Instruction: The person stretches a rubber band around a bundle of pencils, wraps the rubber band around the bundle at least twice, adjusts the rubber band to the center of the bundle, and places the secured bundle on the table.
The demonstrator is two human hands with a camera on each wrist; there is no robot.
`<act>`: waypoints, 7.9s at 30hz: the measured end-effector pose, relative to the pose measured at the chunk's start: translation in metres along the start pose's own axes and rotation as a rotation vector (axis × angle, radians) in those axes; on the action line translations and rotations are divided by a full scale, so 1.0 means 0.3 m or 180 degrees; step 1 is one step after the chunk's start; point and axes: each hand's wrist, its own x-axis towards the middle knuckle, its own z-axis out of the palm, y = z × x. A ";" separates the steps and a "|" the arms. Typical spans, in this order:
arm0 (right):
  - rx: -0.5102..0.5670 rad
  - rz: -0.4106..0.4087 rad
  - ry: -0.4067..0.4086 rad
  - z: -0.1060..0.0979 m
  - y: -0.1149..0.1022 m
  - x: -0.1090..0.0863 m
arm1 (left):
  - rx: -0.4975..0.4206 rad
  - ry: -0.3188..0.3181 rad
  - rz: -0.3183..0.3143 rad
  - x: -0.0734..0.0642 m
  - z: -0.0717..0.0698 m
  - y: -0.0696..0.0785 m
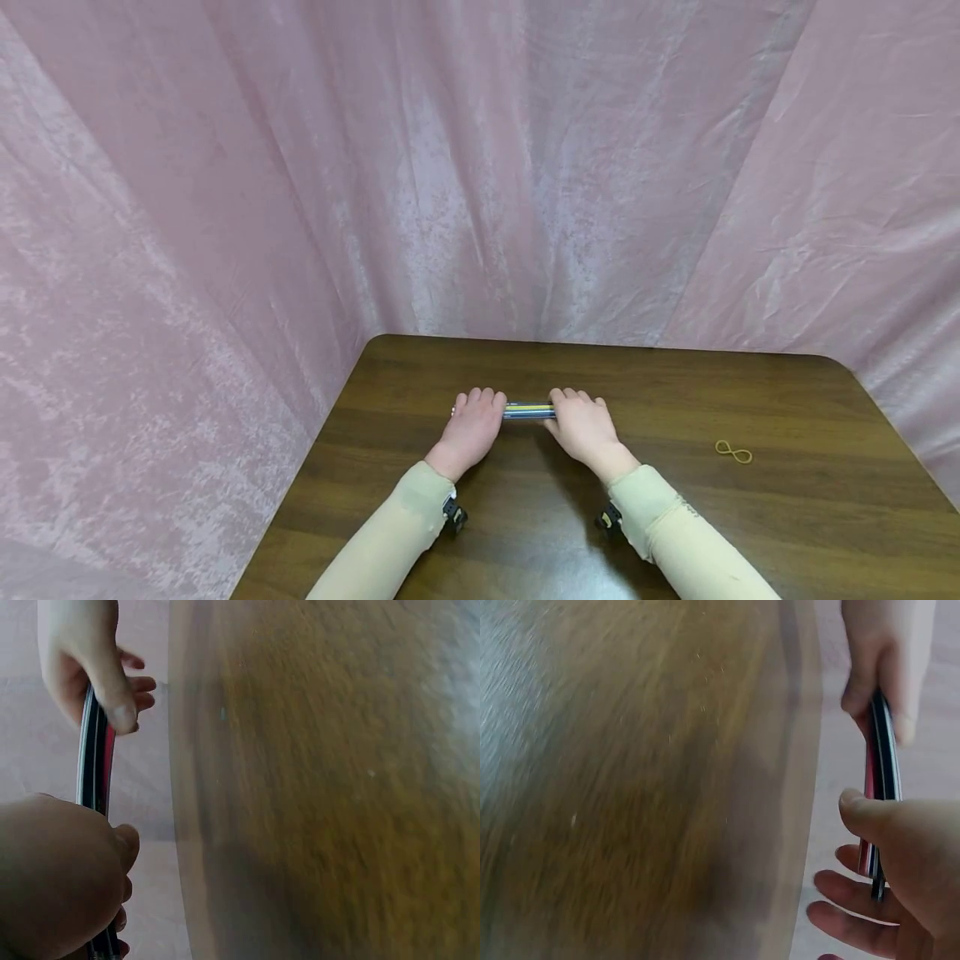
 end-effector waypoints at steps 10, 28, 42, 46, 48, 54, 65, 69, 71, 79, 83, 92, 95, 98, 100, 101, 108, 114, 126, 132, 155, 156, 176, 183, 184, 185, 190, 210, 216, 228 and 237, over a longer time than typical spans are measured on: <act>0.0784 0.0465 -0.0508 -0.020 0.108 -0.089 | -0.0311 -0.0300 -0.0086 -0.026 0.011 -0.028; 0.1050 0.0285 -0.0500 -0.010 0.066 -0.108 | -0.0193 -0.0108 0.0098 -0.025 -0.009 -0.002; 0.0901 0.0155 -0.0559 -0.019 0.050 -0.098 | 0.0351 0.0057 0.0219 -0.014 -0.035 0.015; 0.0923 0.0133 -0.0570 -0.022 0.046 -0.101 | 0.0341 0.0009 0.0197 -0.019 -0.032 0.012; 0.0971 0.0130 -0.0598 -0.021 0.046 -0.104 | 0.0337 -0.0022 0.0187 -0.023 -0.031 0.010; 0.1080 0.0144 -0.0643 -0.017 0.059 -0.106 | 0.0283 -0.0100 0.0161 -0.030 -0.025 0.005; 0.1166 0.0164 -0.0756 0.005 0.060 -0.101 | 0.0264 -0.0096 0.0185 -0.019 -0.016 0.018; 0.1211 0.0208 -0.0737 0.011 0.066 -0.095 | 0.0303 -0.0058 0.0180 -0.009 -0.010 0.026; 0.1164 0.0206 -0.0718 0.013 0.068 -0.096 | 0.0293 -0.0025 0.0182 -0.006 -0.007 0.029; 0.0567 0.0112 -0.0511 0.021 0.059 -0.106 | 0.0237 -0.0067 0.0199 -0.004 0.003 0.038; 0.0394 0.0094 -0.0332 0.025 0.048 -0.106 | 0.0213 -0.0014 0.0186 0.001 -0.002 0.038; 0.0441 0.0007 -0.0140 0.037 0.037 -0.104 | 0.0269 -0.0067 0.0130 0.002 -0.007 0.040; 0.0419 -0.0003 -0.0128 0.041 0.038 -0.106 | 0.0277 -0.0064 0.0115 0.001 -0.005 0.042; 0.0405 -0.0004 -0.0141 0.043 0.041 -0.110 | 0.0249 -0.0006 0.0135 -0.001 0.004 0.040; 0.0429 -0.0012 -0.0168 0.043 0.044 -0.112 | 0.0246 0.0014 0.0149 -0.003 0.012 0.037; 0.0456 -0.0026 -0.0174 0.043 0.046 -0.112 | 0.0241 0.0017 0.0154 -0.005 0.017 0.034; 0.0732 0.0003 -0.0253 0.029 0.063 -0.113 | 0.0182 -0.0082 0.0166 -0.012 0.024 0.025; 0.0830 0.0105 -0.0338 0.023 0.069 -0.114 | 0.0117 -0.0141 0.0181 -0.007 0.009 0.030; 0.1187 0.0321 -0.0550 0.042 0.032 -0.121 | 0.0286 -0.0024 0.0172 -0.005 -0.015 0.048; 0.1214 0.0317 -0.0460 0.037 0.040 -0.117 | 0.0240 -0.0040 0.0171 0.003 -0.014 0.048; 0.1301 0.0203 -0.0303 -0.070 0.271 -0.200 | -0.0063 -0.0177 0.0274 -0.003 0.006 0.018; 0.1281 0.0191 -0.0279 -0.076 0.289 -0.208 | -0.0079 -0.0197 0.0270 -0.004 0.006 0.018; 0.0723 0.0399 0.0022 -0.262 0.763 -0.434 | -0.0242 -0.0324 0.0276 -0.023 -0.014 0.009; 0.0716 0.0545 -0.0321 -0.301 0.830 -0.469 | -0.0248 -0.0336 0.0273 -0.023 -0.012 0.012; 0.0714 0.0548 -0.0338 -0.303 0.833 -0.471 | -0.0251 -0.0339 0.0271 -0.024 -0.012 0.012; 0.0715 0.0547 -0.0346 -0.304 0.834 -0.471 | -0.0256 -0.0343 0.0267 -0.025 -0.012 0.012; 0.0703 0.0527 -0.0419 -0.306 0.835 -0.465 | -0.0276 -0.0342 0.0254 -0.028 -0.015 0.011; 0.0465 0.0315 -0.0322 -0.248 0.791 -0.464 | -0.0254 -0.0366 0.0336 -0.042 -0.007 0.015; 0.0413 0.0295 -0.0358 -0.232 0.781 -0.462 | -0.0288 -0.0359 0.0348 -0.044 -0.011 0.016; 0.0375 0.0318 -0.0516 -0.239 0.763 -0.448 | -0.0347 -0.0394 0.0339 -0.049 -0.019 0.017; 0.0423 0.0569 -0.0563 -0.261 0.758 -0.443 | -0.0336 -0.0425 0.0340 -0.051 -0.019 0.007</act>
